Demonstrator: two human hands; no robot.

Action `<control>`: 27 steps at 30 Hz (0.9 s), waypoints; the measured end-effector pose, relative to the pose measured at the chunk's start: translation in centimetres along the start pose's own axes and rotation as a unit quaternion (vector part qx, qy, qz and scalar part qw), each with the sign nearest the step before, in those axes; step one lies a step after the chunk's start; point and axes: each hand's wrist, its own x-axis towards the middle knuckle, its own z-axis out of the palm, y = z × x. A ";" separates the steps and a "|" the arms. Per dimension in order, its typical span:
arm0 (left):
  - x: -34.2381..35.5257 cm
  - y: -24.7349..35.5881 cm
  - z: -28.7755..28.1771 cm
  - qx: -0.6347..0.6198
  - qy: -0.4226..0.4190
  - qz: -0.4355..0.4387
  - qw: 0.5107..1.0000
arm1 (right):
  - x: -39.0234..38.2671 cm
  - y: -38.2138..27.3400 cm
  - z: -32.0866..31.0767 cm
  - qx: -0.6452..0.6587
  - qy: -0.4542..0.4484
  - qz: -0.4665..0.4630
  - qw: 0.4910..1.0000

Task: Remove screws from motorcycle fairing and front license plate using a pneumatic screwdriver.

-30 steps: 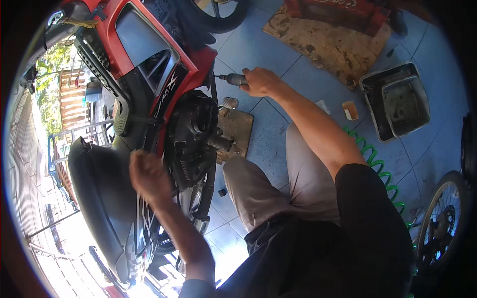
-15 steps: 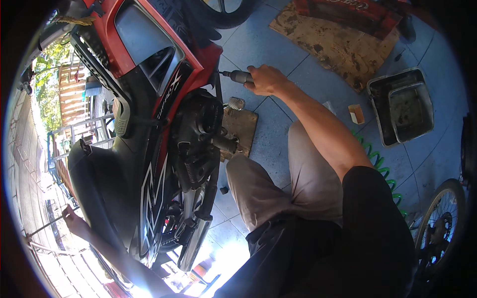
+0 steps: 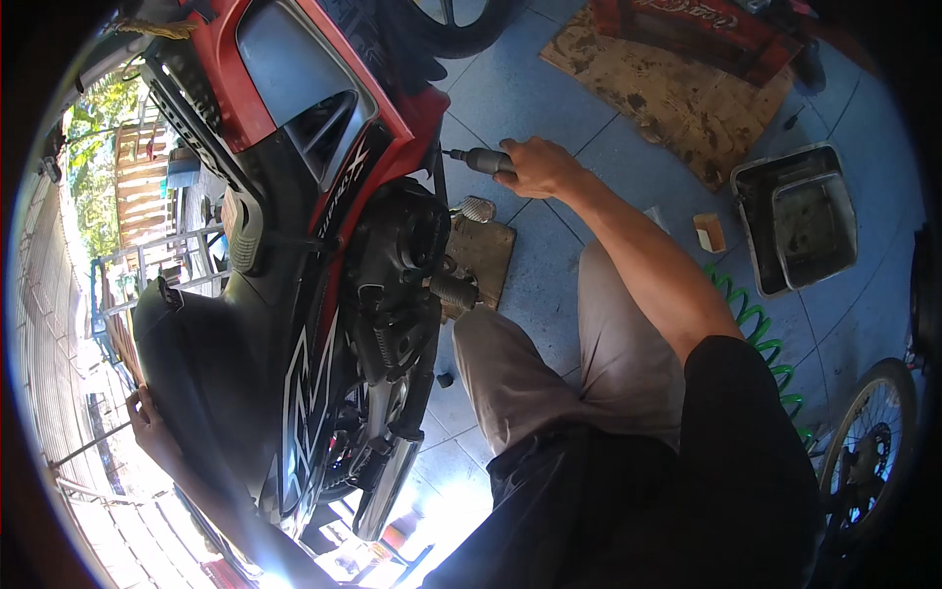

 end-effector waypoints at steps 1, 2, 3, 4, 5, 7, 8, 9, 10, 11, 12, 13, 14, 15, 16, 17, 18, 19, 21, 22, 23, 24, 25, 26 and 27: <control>-0.3 -0.1 0.0 0.030 0.014 0.059 0.998 | -0.1 -0.1 0.1 -0.005 0.000 -0.001 1.000; -0.5 -0.1 0.0 0.059 0.029 0.118 0.991 | -0.1 -0.2 0.2 -0.009 0.001 -0.002 1.000; -0.6 0.1 0.1 0.058 0.029 0.117 0.991 | -0.1 -0.1 0.1 -0.010 0.001 -0.002 1.000; -0.7 0.1 -0.1 0.067 0.029 0.130 0.989 | -0.2 -0.2 0.1 -0.012 0.007 -0.005 1.000; -0.7 0.1 -0.3 0.075 0.030 0.143 0.986 | -0.2 -0.4 0.0 -0.013 0.012 -0.008 1.000; -0.5 -0.3 -0.3 0.077 0.031 0.144 0.986 | -0.2 -0.5 -0.1 -0.014 0.007 -0.004 1.000; -0.4 -0.4 -0.3 0.079 0.032 0.147 0.985 | -0.1 -0.6 -0.1 -0.014 0.003 0.000 1.000; -0.4 -0.4 -0.4 0.080 0.032 0.146 0.986 | -0.1 -0.6 -0.1 -0.014 0.002 -0.002 1.000; -0.4 0.0 -0.4 0.075 0.020 0.126 0.989 | 0.0 -0.3 0.1 -0.018 0.013 -0.007 1.000; -0.5 0.6 -0.4 0.071 0.007 0.107 0.992 | 0.1 0.0 0.3 -0.022 0.024 -0.012 0.999; -0.6 1.2 -0.4 0.066 -0.006 0.087 0.994 | 0.2 0.3 0.5 -0.023 0.023 -0.013 0.999; -0.7 1.9 -0.7 0.063 -0.016 0.068 0.996 | 0.2 0.3 0.7 -0.021 0.027 -0.016 0.999; -0.9 2.5 -0.8 0.059 -0.028 0.047 0.997 | 0.3 0.2 0.7 -0.021 0.031 -0.020 0.999; -1.2 3.2 -0.9 0.059 -0.028 0.045 0.997 | 0.3 0.2 0.7 -0.022 0.030 -0.021 0.999; -1.4 4.1 -1.1 0.050 -0.041 0.029 0.997 | 0.4 0.1 0.6 -0.015 0.031 -0.014 0.999; -1.5 4.5 -1.2 0.039 -0.055 0.013 0.998 | 0.4 0.0 0.5 -0.009 0.032 -0.006 0.999; -1.4 4.1 -1.2 0.039 -0.055 0.012 0.998 | 0.4 0.0 0.5 -0.010 0.032 -0.006 0.999; -1.2 3.7 -1.2 0.053 -0.045 0.028 0.997 | 0.5 0.0 0.6 -0.015 0.034 -0.013 0.999; -1.2 3.4 -1.1 0.066 -0.034 0.044 0.996 | 0.7 0.1 0.5 -0.021 0.037 -0.019 0.999; -1.5 3.8 -1.0 0.063 -0.030 0.048 0.996 | 0.8 0.2 0.5 -0.023 0.028 -0.019 0.999; -1.7 4.1 -0.8 0.060 -0.025 0.053 0.996 | 0.8 0.3 0.5 -0.024 0.019 -0.018 0.999; -1.8 4.3 -0.6 0.058 -0.027 0.053 0.997 | 1.0 0.5 0.4 -0.026 0.019 -0.016 0.999; -1.8 4.5 -0.7 0.052 -0.026 0.047 0.997 | 1.5 0.6 0.1 -0.002 -0.016 -0.010 1.000; -1.8 4.8 -0.8 0.045 -0.025 0.041 0.998 | 1.9 0.8 -0.2 0.022 -0.051 -0.005 0.998; -1.9 5.1 -0.8 0.038 -0.024 0.036 0.998 | 2.0 0.9 -0.3 0.023 -0.048 -0.004 0.999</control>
